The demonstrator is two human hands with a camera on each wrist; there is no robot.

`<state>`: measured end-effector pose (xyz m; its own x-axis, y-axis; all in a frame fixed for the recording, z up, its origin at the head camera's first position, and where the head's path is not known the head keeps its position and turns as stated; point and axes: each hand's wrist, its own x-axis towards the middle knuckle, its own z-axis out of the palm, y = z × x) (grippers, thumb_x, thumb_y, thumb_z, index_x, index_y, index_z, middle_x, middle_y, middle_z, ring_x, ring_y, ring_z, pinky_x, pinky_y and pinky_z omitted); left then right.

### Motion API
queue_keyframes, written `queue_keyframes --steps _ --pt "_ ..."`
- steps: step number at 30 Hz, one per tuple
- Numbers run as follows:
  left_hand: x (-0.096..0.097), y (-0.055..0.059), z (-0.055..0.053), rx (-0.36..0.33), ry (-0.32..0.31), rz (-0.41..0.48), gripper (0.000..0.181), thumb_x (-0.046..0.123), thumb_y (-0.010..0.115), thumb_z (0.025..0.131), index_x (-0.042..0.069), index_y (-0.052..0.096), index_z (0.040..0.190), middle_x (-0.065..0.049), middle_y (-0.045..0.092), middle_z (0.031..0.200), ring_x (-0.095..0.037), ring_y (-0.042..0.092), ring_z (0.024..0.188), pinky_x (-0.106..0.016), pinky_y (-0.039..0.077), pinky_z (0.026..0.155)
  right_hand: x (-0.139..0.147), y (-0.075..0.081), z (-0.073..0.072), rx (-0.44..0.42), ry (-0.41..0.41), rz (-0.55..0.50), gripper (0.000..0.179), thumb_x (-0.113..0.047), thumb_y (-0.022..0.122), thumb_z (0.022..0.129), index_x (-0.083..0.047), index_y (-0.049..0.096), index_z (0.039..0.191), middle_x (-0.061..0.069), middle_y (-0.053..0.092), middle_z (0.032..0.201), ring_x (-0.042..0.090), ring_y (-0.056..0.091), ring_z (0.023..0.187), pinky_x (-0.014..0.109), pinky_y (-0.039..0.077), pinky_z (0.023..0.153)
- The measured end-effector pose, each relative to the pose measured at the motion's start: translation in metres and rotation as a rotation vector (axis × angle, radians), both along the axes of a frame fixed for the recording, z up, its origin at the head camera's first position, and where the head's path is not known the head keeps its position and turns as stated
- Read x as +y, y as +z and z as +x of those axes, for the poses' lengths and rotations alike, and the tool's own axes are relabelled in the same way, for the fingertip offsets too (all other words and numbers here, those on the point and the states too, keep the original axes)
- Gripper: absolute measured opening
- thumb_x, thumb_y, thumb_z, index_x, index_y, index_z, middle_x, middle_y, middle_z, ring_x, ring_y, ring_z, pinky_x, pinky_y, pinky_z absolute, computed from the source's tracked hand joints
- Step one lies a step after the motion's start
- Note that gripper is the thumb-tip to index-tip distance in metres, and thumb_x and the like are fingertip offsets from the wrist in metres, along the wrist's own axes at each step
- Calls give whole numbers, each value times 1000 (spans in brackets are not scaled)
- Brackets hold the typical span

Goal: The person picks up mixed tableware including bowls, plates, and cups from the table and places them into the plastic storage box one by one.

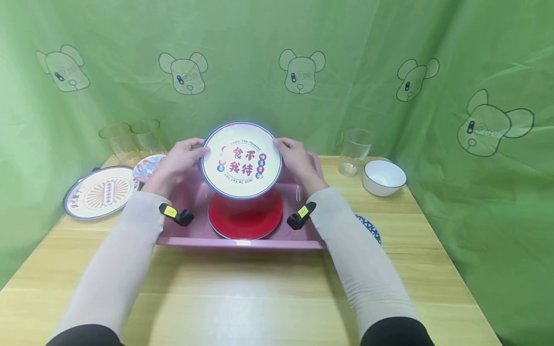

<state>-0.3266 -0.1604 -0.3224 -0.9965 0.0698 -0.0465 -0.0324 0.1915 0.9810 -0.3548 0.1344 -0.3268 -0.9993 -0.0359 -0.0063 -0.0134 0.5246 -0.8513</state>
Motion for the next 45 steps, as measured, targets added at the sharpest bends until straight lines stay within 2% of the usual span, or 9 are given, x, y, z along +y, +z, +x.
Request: queue_keyframes --steps 6,9,13,15,20,28,33,39,45 --pt "1 -9 -3 -22 -18 -74 31 10 53 100 -2 55 129 -16 62 103 -14 61 73 -25 57 68 -1 -6 1 -15 14 11 43 -41 49 102 -16 59 136 9 63 118 21 54 112 35 42 102" --pt "2 -13 -3 -25 -12 -172 32 15 52 101 0 56 129 -16 62 103 -16 60 75 -27 56 69 -3 -9 0 -29 33 -5 41 -35 49 103 -11 59 135 12 63 118 23 56 108 35 46 97" --pt "3 -16 -3 -3 2 -299 37 24 51 102 4 57 133 -15 63 103 -17 60 75 -36 58 74 -4 -11 -1 -51 48 51 40 -33 49 104 -9 59 134 13 62 120 24 55 109 37 46 98" --pt "4 -18 -3 17 3 -362 34 27 50 103 5 62 125 -14 64 99 -17 60 72 -38 58 72 -5 -12 -2 -64 53 68 39 -31 49 104 -8 59 133 14 63 120 25 56 109 37 46 98" --pt "4 -21 -4 29 -52 -477 32 24 45 105 0 64 111 -15 64 95 -20 62 76 -33 57 70 -7 -16 -3 -99 79 73 40 -25 49 104 -6 54 138 16 62 119 25 59 101 35 52 89" --pt "8 -22 -1 57 -164 -751 32 21 46 104 -4 62 115 -18 67 100 -26 66 82 -36 56 78 -6 -21 -2 -90 133 202 34 -20 48 103 -3 58 131 16 63 108 24 61 86 32 56 73" --pt "10 -25 -1 32 -185 -820 32 21 48 104 -5 62 116 -18 68 102 -25 66 79 -37 56 79 -6 -24 -2 -99 170 275 31 -19 47 103 0 60 125 16 64 107 25 61 86 32 57 72" --pt "13 -29 -2 -13 -197 -880 30 20 50 103 -3 63 116 -18 67 104 -23 66 74 -33 57 68 -8 -27 -2 -97 246 409 32 -18 48 102 2 59 125 19 64 110 25 64 84 32 58 70" --pt "17 -35 -2 -54 -225 -906 29 17 51 102 -3 56 123 -21 63 116 -21 65 67 -31 59 62 -9 -31 -1 -133 295 473 33 -16 48 102 4 57 126 20 64 112 26 66 86 32 58 73"
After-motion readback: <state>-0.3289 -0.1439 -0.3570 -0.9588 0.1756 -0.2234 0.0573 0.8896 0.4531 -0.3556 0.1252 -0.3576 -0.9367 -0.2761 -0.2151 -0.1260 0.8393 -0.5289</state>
